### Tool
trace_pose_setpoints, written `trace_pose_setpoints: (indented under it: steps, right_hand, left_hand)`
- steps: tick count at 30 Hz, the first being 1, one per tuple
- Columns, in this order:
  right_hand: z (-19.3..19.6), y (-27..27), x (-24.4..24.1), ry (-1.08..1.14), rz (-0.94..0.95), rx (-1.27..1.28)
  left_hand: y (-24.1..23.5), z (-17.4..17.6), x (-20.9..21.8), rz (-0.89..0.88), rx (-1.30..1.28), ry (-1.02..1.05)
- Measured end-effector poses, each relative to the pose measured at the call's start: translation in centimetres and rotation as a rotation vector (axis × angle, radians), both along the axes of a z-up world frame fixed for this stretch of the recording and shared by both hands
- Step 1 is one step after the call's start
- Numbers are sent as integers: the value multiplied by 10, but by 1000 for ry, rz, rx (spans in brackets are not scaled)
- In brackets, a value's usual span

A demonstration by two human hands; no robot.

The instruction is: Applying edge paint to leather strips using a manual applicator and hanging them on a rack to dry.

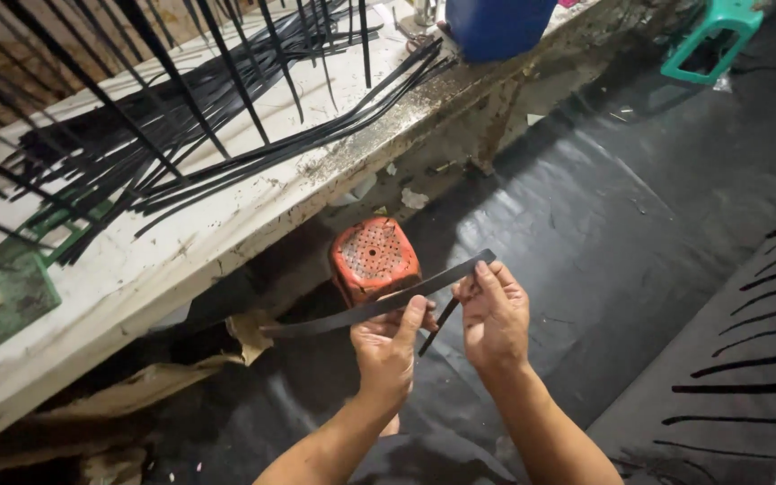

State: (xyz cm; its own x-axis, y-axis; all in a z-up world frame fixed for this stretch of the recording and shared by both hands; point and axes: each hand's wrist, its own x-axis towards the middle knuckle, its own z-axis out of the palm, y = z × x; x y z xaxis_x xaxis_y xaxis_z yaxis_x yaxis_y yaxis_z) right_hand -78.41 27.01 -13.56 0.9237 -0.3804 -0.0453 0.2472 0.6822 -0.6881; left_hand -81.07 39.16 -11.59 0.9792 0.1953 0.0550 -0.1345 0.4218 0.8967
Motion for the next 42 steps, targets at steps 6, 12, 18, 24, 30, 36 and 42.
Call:
trace_pose_setpoints:
  steps: [6,12,18,24,30,36,42]
  right_hand:
    - [11,-5,-40,-16,113,-15]
    - [-10,-10,-71,-22,98,-13]
    - [-11,-6,-116,-12,164,18]
    - [-19,-7,-143,-5,196,12]
    - [-16,3,-179,-2,201,-27]
    - [-13,5,-203,-58,192,-64]
    - [-9,27,-253,-65,183,-67]
  left_hand:
    - [-24,-6,-43,119,-55,186]
    - [-37,-39,-83,282,-139,-51]
    - [-48,-43,-130,358,-134,-22]
    - [-44,-44,-176,403,-149,-16]
    - [-38,-25,-208,418,-167,0]
    - [-20,-33,-243,411,-220,15]
    - [-3,-29,-285,390,-231,11]
